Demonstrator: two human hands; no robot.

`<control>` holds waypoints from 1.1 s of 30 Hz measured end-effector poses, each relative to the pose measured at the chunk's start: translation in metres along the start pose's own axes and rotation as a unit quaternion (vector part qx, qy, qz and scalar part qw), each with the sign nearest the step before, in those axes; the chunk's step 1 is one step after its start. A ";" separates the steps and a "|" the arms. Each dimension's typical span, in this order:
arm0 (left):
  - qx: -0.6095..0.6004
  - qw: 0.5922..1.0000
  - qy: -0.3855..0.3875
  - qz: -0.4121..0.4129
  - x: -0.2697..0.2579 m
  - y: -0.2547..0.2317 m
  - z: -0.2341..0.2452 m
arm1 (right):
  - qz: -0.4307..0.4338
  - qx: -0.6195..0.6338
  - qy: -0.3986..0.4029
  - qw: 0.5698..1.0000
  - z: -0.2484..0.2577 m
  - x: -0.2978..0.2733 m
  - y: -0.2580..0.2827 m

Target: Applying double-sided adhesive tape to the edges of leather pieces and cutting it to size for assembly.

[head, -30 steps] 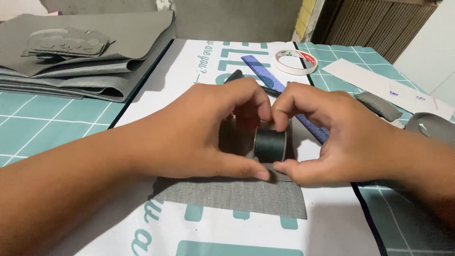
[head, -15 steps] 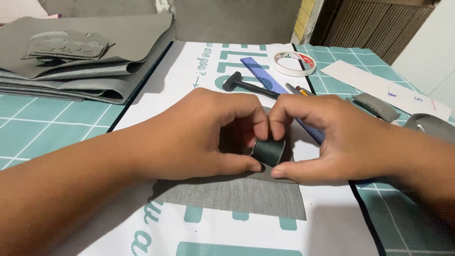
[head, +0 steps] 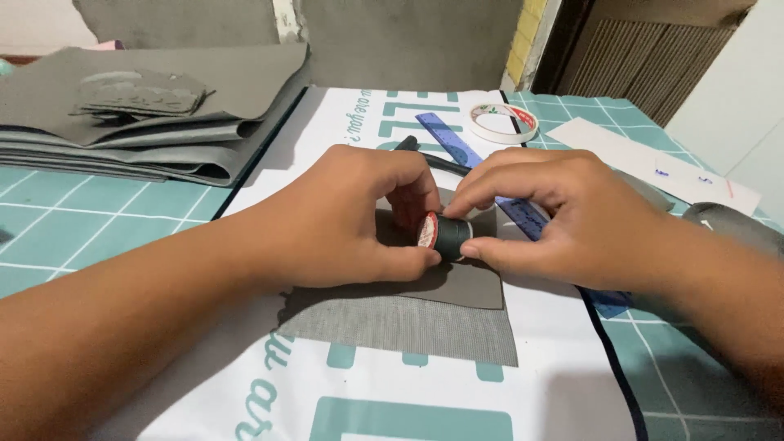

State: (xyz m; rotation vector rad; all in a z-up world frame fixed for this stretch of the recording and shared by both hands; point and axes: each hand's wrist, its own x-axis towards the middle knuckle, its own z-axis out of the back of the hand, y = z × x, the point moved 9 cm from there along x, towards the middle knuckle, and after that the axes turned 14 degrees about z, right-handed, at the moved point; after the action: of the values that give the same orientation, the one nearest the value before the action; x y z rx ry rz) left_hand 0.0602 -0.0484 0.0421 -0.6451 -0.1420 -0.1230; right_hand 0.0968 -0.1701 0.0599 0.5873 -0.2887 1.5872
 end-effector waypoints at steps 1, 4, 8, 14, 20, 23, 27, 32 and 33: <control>0.002 1.000 -0.002 -0.001 0.000 0.000 0.000 | 0.002 -0.002 -0.002 1.000 0.000 0.000 0.000; -0.007 0.999 -0.019 -0.047 -0.004 -0.007 0.002 | -0.004 -0.003 -0.017 1.000 0.002 0.000 0.002; -0.013 0.992 -0.086 -0.092 -0.008 -0.012 0.012 | -0.162 0.048 -0.063 0.984 0.005 -0.003 -0.010; -0.019 0.996 -0.054 -0.066 -0.003 -0.011 0.009 | -0.397 0.054 0.006 0.916 -0.008 -0.021 -0.028; 0.032 0.998 0.010 -0.047 -0.001 -0.009 0.000 | -0.403 0.038 0.058 0.913 -0.015 -0.022 -0.027; 0.033 0.999 0.020 -0.034 -0.001 -0.007 -0.002 | -0.412 0.055 0.047 0.908 -0.015 -0.023 -0.029; 0.042 0.999 0.017 -0.024 -0.002 -0.007 -0.001 | -0.400 0.095 0.024 0.911 -0.015 -0.023 -0.033; 0.074 0.996 -0.018 -0.051 -0.001 -0.008 0.000 | -0.414 0.095 0.024 0.905 -0.010 -0.021 -0.026; 0.095 0.994 -0.025 -0.048 0.000 -0.007 0.001 | -0.418 0.097 0.023 0.903 -0.009 -0.021 -0.025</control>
State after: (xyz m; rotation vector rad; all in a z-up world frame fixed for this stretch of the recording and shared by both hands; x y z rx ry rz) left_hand 0.0590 -0.0540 0.0470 -0.4514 -0.2308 -0.1833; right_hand 0.1200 -0.1803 0.0377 0.7024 0.1600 0.7908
